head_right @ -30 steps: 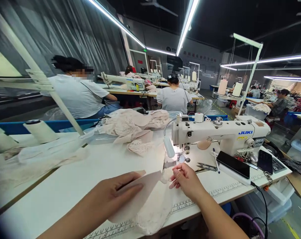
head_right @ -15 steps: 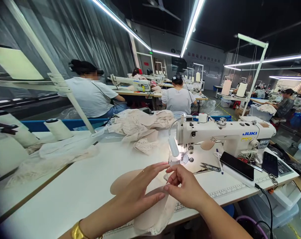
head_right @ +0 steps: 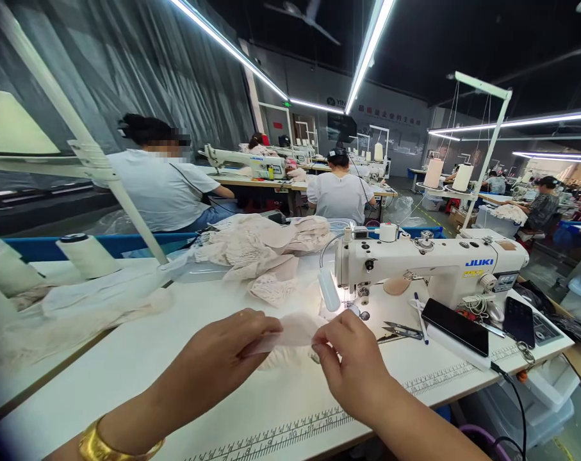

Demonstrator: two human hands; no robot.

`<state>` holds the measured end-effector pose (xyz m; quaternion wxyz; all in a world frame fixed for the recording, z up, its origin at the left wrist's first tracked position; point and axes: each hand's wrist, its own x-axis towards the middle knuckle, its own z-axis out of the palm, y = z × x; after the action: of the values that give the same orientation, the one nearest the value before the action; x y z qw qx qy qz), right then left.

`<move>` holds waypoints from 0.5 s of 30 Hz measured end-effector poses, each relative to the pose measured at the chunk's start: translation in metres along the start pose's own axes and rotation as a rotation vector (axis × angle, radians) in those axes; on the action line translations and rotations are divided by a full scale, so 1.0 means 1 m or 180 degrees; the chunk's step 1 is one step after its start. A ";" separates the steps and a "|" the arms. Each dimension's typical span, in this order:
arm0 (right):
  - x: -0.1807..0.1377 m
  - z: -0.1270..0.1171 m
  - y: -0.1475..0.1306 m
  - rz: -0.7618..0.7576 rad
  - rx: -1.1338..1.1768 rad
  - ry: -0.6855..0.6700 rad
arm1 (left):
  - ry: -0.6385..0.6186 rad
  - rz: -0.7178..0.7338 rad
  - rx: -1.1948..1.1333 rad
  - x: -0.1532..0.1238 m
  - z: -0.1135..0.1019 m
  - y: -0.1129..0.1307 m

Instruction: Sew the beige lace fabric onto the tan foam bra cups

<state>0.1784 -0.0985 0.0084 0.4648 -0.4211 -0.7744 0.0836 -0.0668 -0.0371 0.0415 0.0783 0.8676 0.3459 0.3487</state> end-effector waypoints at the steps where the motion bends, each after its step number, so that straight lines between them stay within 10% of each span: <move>1: -0.001 0.009 0.008 -0.0159 -0.0346 0.0012 | 0.0165 0.0468 0.0265 -0.003 0.003 -0.007; 4: -0.005 0.030 0.040 -0.0528 -0.1109 -0.0262 | -0.0055 0.1303 0.0734 -0.017 0.017 -0.021; 15: 0.003 0.006 0.108 -0.1058 -0.1212 -0.1140 | -0.1185 0.1104 0.0618 0.016 0.077 -0.016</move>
<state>0.2352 -0.0264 -0.0492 0.2410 -0.3468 -0.9039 -0.0674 -0.0170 -0.0068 -0.0130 -0.0039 0.9665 0.2035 0.1565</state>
